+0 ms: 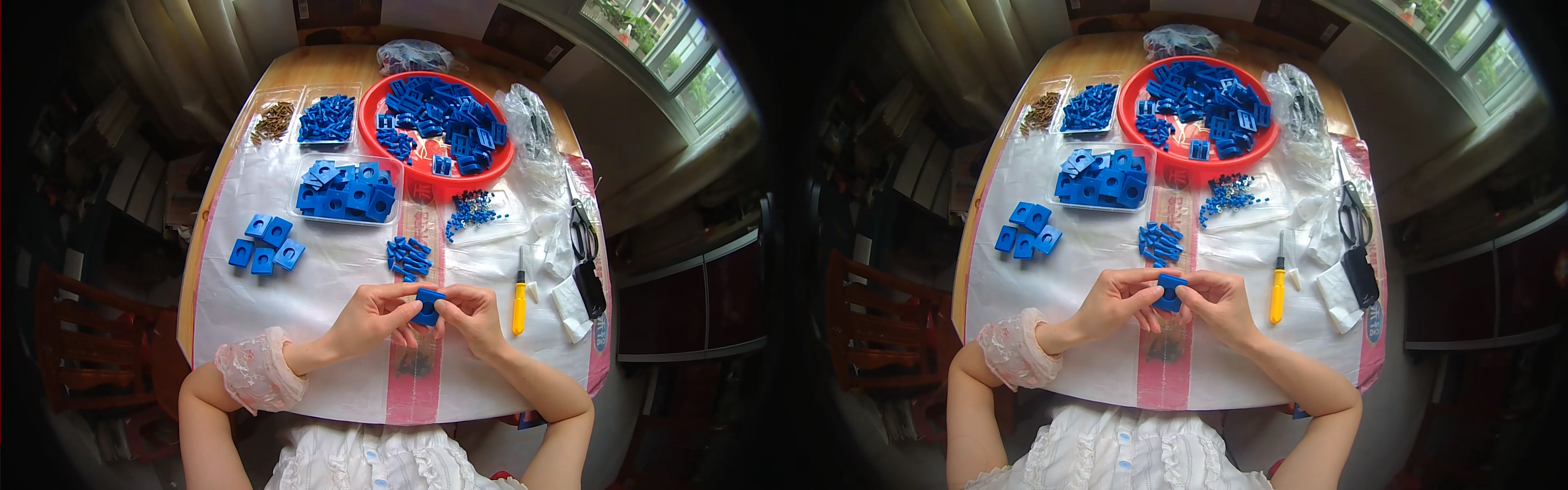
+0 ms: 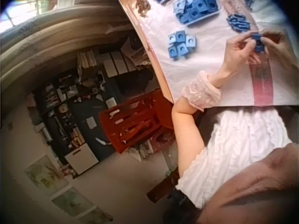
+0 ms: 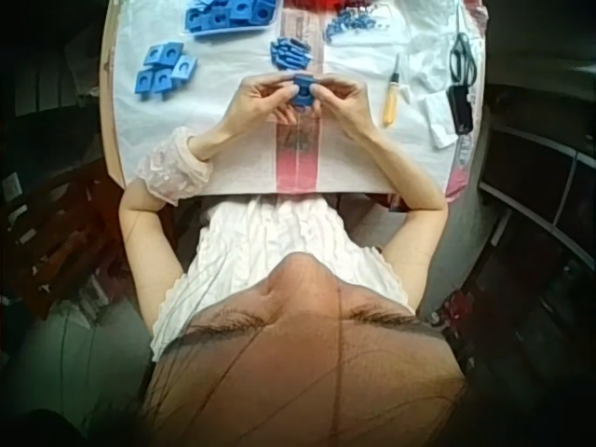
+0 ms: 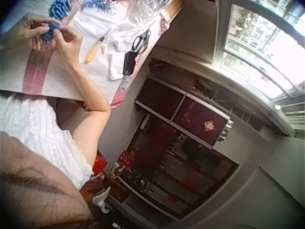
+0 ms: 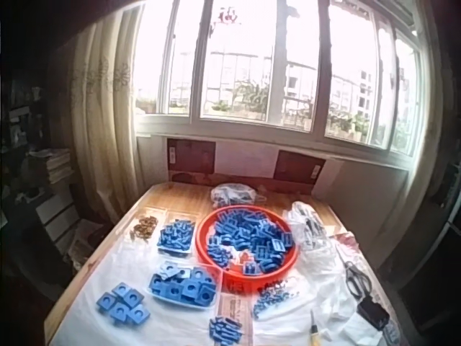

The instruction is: Assembling small blue plastic components by joining parts and applying adhesive.

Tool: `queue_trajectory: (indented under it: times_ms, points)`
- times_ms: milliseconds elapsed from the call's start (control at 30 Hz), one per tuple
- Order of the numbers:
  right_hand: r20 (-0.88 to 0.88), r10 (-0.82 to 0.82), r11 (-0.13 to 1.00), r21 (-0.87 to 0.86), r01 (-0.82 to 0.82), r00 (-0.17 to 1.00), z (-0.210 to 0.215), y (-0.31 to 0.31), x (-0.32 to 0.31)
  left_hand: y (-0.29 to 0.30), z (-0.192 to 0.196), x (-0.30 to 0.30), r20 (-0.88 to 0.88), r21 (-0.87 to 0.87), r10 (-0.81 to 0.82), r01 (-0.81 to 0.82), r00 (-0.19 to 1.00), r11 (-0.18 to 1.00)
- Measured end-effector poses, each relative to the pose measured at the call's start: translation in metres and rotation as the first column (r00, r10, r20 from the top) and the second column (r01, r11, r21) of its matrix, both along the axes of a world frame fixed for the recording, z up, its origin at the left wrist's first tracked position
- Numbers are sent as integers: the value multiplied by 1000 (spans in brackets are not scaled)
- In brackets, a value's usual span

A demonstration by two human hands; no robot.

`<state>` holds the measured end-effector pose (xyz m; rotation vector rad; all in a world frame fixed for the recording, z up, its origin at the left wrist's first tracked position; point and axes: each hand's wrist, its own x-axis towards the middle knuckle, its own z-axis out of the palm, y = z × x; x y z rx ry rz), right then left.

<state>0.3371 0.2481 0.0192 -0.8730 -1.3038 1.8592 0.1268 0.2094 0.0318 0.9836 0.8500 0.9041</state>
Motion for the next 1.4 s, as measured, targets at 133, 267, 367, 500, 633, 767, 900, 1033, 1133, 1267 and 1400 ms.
queue_trajectory:
  times_ms: [133, 267, 367, 500, 633, 767, 900, 1033, 1133, 1267, 1400]
  points:
    - [-6, -12, 1000, -8, 12, 1000, -1, 1, -1, 0, -3, -1, 9, -37, 43, -42, 999, 998]
    - [7, -7, 1000, -9, 7, 1000, -1, 1, -3, 0, -6, -1, 11, -39, 45, -45, 999, 998]
    - [7, -8, 1000, -7, 8, 1000, 1, 0, -3, 0, -6, -2, 14, -42, 40, -39, 999, 998]
    - [15, -19, 1000, 7, 19, 1000, -2, 0, -2, 0, -6, -1, 28, -51, 34, -33, 999, 998]
    - [12, -14, 1000, 5, 14, 1000, -2, 0, -2, -1, -5, -1, 17, -72, 35, -33, 999, 997]
    - [22, -9, 1000, 10, 9, 1000, -2, 0, -1, -1, -6, -1, 25, -63, 36, -35, 999, 997]
    - [18, -14, 1000, -1, 14, 1000, 0, -1, -2, -2, -7, -2, 25, -41, 35, -34, 999, 999]
    - [23, -17, 1000, 7, 17, 1000, 0, -1, -2, -2, -5, -1, 19, -46, 35, -34, 999, 998]
    - [14, -11, 1000, 2, 11, 1000, -2, 0, -1, -1, -3, -1, 10, -48, 30, -30, 999, 998]
    - [22, -23, 1000, 3, 23, 999, -2, -1, -2, -2, -6, -2, 24, -45, 28, -27, 999, 999]
    - [15, -30, 1000, 1, 30, 999, -1, 0, -3, -1, -6, -2, 24, -35, 31, -31, 999, 999]
